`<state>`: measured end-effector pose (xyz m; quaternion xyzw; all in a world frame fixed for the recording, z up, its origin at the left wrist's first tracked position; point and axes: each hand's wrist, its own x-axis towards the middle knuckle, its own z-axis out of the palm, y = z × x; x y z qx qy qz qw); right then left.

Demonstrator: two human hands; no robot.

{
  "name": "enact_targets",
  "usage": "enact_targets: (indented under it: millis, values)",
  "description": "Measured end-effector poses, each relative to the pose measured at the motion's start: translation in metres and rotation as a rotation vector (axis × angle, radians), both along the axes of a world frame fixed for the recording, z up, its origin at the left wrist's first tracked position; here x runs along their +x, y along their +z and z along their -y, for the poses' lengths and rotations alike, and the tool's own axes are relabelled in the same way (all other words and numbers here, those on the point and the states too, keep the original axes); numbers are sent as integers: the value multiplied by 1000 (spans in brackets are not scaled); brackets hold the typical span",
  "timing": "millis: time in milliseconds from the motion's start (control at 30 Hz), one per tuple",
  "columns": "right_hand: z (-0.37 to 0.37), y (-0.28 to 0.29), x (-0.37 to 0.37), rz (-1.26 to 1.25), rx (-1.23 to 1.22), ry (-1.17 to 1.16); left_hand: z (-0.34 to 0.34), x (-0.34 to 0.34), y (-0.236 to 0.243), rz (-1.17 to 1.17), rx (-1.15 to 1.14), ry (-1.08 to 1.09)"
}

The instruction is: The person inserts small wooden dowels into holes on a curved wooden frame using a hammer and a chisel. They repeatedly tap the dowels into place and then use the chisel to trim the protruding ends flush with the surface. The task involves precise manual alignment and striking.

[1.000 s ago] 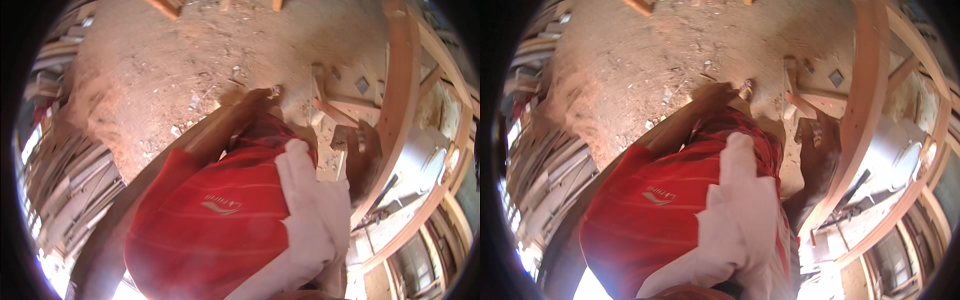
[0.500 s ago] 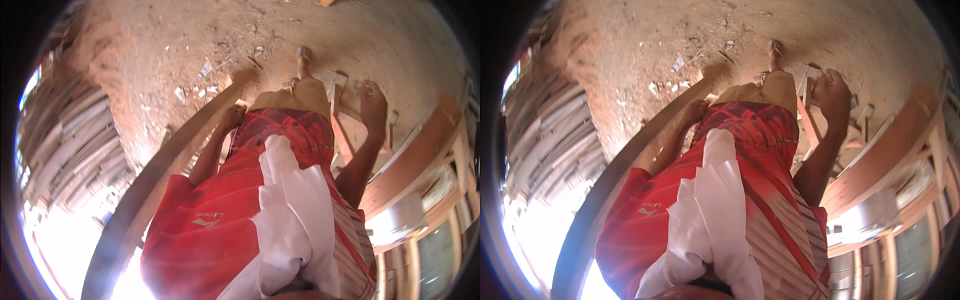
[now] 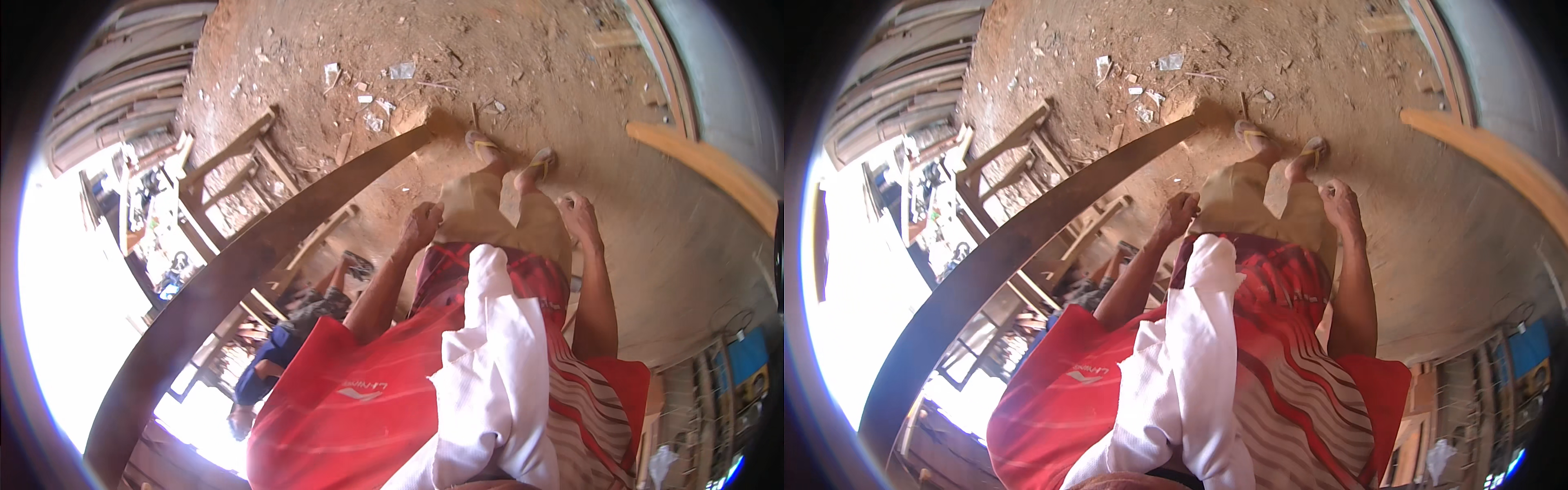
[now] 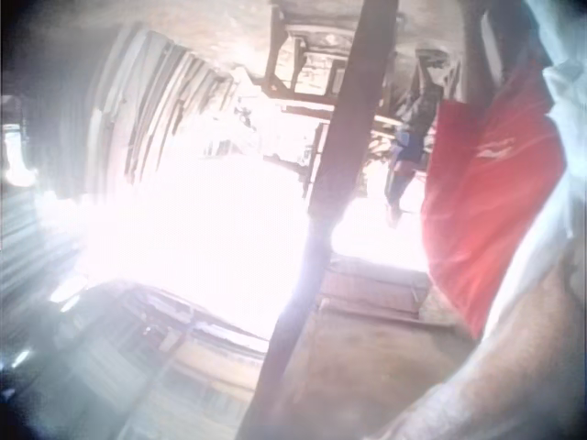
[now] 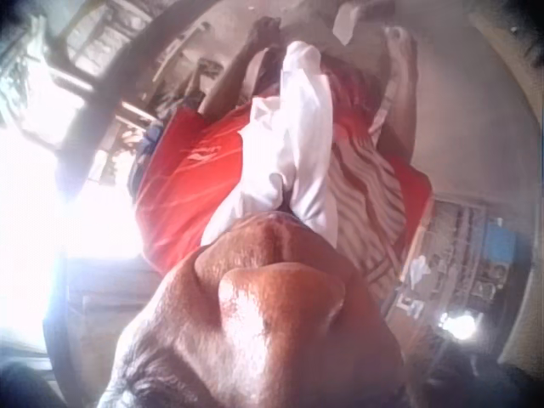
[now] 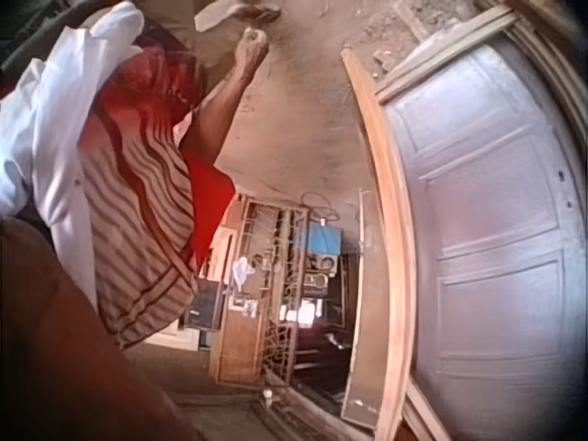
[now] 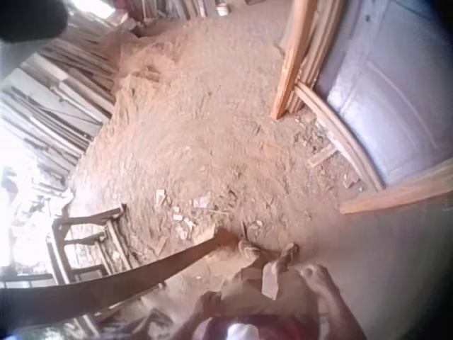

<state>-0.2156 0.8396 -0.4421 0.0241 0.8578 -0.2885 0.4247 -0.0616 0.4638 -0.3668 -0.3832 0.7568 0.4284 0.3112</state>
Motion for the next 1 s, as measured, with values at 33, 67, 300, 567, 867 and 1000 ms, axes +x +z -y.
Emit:
enact_targets:
  millis: [33, 67, 300, 567, 867, 1000]
  values:
    - [7, -2, -19, -14, 14, 37, 2, 4, -7, 42, 2, 33]
    - [16, -6, -40, 4, -22, 51, 4, 9, -14, -3, -36, 2]
    - [130, -78, -177, -74, -105, 199, 1, 4, -58, 77, -19, 198]
    - [255, -249, -228, -115, -13, 734, -41, -13, -134, 37, -78, 604]
    - [273, -470, -152, 40, 91, 937, -53, 14, -227, 227, -172, 1023]
    - [280, -531, -104, 93, 255, 785, -39, 20, -220, 146, -264, 1080]
